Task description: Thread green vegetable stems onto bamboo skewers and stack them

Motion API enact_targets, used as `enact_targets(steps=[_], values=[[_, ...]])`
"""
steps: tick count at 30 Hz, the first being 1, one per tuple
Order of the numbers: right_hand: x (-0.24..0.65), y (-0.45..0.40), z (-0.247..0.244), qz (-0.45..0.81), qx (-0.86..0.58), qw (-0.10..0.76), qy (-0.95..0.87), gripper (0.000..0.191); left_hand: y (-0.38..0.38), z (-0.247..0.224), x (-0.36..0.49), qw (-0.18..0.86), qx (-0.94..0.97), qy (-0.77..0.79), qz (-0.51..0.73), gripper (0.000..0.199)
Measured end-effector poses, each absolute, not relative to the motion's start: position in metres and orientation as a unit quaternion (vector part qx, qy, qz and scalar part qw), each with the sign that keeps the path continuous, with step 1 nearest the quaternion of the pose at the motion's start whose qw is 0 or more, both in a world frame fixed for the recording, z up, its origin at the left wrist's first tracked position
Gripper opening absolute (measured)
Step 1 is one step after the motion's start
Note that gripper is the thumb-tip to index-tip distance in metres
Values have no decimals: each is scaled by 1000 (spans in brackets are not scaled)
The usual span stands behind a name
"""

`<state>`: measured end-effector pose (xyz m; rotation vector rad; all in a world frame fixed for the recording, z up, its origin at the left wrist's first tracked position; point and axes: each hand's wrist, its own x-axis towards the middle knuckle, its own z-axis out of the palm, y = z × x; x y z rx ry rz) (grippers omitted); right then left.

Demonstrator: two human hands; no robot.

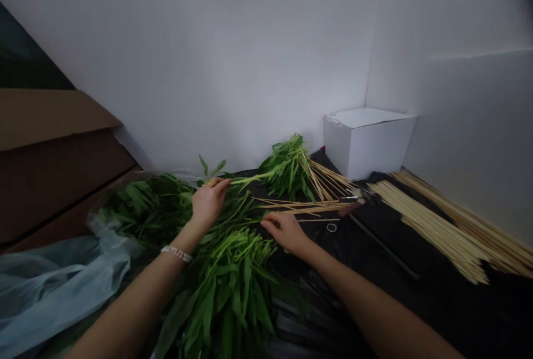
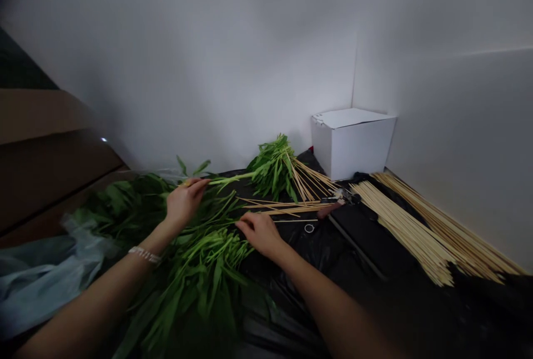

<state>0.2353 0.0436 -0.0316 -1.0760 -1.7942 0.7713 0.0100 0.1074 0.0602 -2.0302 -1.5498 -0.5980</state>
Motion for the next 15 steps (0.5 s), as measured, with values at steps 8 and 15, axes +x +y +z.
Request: enact_targets(steps=[8, 15], values=[[235, 47, -11, 688, -273, 588, -325, 45, 37, 57, 63, 364, -842, -313, -246, 33], [239, 46, -11, 760, -246, 558, -225, 37, 16, 42, 77, 333, -869, -270, -246, 30]])
